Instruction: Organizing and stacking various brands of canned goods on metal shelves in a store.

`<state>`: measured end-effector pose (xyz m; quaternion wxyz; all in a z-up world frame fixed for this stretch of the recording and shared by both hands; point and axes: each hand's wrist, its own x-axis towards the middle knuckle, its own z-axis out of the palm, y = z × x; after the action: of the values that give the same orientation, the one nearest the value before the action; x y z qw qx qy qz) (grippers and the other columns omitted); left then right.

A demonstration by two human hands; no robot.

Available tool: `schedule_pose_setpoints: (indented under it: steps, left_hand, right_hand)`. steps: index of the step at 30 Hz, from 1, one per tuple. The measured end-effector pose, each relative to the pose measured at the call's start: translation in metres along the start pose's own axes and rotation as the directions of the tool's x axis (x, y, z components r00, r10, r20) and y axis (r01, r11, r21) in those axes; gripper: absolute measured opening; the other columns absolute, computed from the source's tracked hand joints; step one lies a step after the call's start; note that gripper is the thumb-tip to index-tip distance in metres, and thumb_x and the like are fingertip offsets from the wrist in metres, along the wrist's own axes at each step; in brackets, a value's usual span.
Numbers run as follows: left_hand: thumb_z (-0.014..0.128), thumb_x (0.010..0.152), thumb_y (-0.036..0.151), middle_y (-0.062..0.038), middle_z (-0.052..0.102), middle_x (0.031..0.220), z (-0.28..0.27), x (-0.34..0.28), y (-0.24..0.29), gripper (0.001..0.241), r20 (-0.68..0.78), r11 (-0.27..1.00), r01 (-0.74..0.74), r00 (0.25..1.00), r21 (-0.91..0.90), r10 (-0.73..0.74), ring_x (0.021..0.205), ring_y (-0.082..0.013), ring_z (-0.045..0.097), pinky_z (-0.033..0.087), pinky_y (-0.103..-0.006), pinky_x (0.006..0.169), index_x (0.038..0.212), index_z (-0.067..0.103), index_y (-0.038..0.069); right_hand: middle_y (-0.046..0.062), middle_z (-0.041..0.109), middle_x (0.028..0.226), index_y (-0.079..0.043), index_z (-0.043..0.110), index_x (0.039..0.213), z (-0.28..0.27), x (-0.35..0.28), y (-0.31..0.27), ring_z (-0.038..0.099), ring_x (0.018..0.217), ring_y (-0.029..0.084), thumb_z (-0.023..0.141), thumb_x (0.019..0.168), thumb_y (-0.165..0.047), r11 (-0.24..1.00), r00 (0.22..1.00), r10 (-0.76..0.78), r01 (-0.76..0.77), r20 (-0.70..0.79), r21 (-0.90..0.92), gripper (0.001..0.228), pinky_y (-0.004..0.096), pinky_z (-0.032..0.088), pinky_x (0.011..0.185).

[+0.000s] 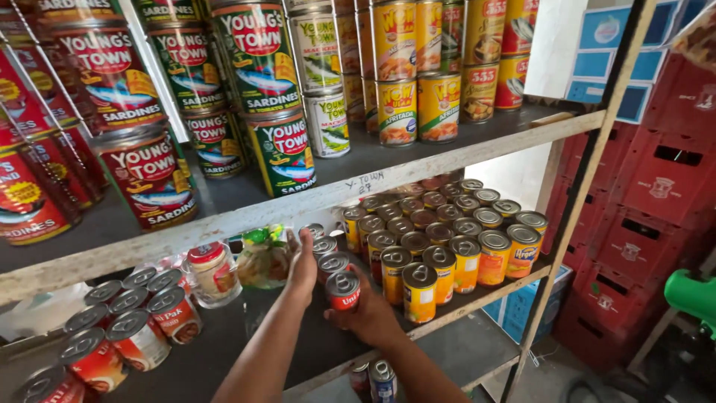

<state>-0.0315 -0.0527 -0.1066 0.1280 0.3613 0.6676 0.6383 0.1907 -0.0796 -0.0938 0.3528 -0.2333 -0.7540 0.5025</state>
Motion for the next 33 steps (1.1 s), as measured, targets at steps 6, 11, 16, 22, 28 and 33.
schedule_pose_setpoints:
  steps: [6,11,16,22,28,33]
  left_hand:
    - [0.037,0.091,0.076,-0.010,0.041,0.157,0.011,0.022,-0.016,0.094,0.035,0.907,0.127,0.992,-0.401,-0.123,0.139,-0.0255,0.042,0.037,-0.0391,0.112,0.160,0.027,0.013]
    - [0.040,0.090,0.078,-0.008,0.056,0.136,0.034,0.032,-0.019,0.089,0.124,0.733,0.173,0.985,-0.658,-0.121,0.116,-0.0220,0.058,0.050,-0.0383,0.096,0.152,0.039,0.014]
    - [0.044,0.091,0.075,-0.007,0.066,0.102,0.033,0.037,-0.023,0.076,0.104,0.689,0.142,0.990,-0.711,-0.097,0.083,-0.0190,0.066,0.058,-0.0356,0.071,0.134,0.052,0.014]
    - [0.047,0.090,0.073,-0.006,0.065,0.099,0.033,0.043,-0.016,0.068,0.081,0.656,0.117,0.993,-0.746,-0.085,0.080,-0.0199,0.066,0.058,-0.0378,0.069,0.126,0.052,0.015]
    - [0.047,0.095,0.073,-0.005,0.067,0.097,0.031,0.030,-0.021,0.070,0.224,0.529,0.214,0.974,-0.821,-0.045,0.082,-0.0189,0.066,0.058,-0.0368,0.074,0.126,0.057,0.011]
    - [0.035,0.092,0.075,-0.007,0.071,0.101,0.022,-0.013,-0.012,0.075,0.205,0.634,0.246,0.969,-0.733,-0.140,0.086,-0.0214,0.069,0.058,-0.0405,0.078,0.119,0.065,0.012]
  right_hand:
    - [0.008,0.073,0.119,-0.013,0.025,0.157,0.001,0.009,0.008,0.075,0.095,0.023,0.088,0.067,-0.033,1.000,0.999,0.002,-0.002,0.034,0.023,0.113,0.037,0.061,0.080]
    - [0.011,0.074,0.123,-0.014,0.023,0.159,0.000,0.015,0.003,0.074,0.110,0.025,0.092,0.064,-0.039,0.979,1.000,0.020,-0.022,-0.012,-0.205,0.119,0.037,0.058,0.090]
    - [0.011,0.072,0.127,-0.017,0.021,0.159,0.005,0.023,0.014,0.071,0.116,0.027,0.092,0.064,-0.041,0.970,0.998,0.062,-0.065,-0.020,-0.234,0.121,0.039,0.056,0.094]
    - [0.012,0.069,0.131,-0.021,0.021,0.160,0.008,0.031,0.016,0.067,0.121,0.030,0.090,0.065,-0.048,0.943,0.997,0.046,-0.064,-0.061,-0.325,0.120,0.041,0.055,0.096]
    - [0.011,0.069,0.132,-0.023,0.019,0.160,0.006,0.025,0.007,0.067,0.122,0.030,0.087,0.066,-0.055,0.922,0.989,0.144,-0.151,-0.045,-0.357,0.120,0.040,0.054,0.097]
    - [0.016,0.060,0.144,-0.010,0.037,0.150,0.013,0.039,0.034,0.058,0.134,0.031,0.093,0.068,-0.035,0.925,0.926,-0.378,0.378,-0.001,-0.049,0.103,0.041,0.047,0.108]
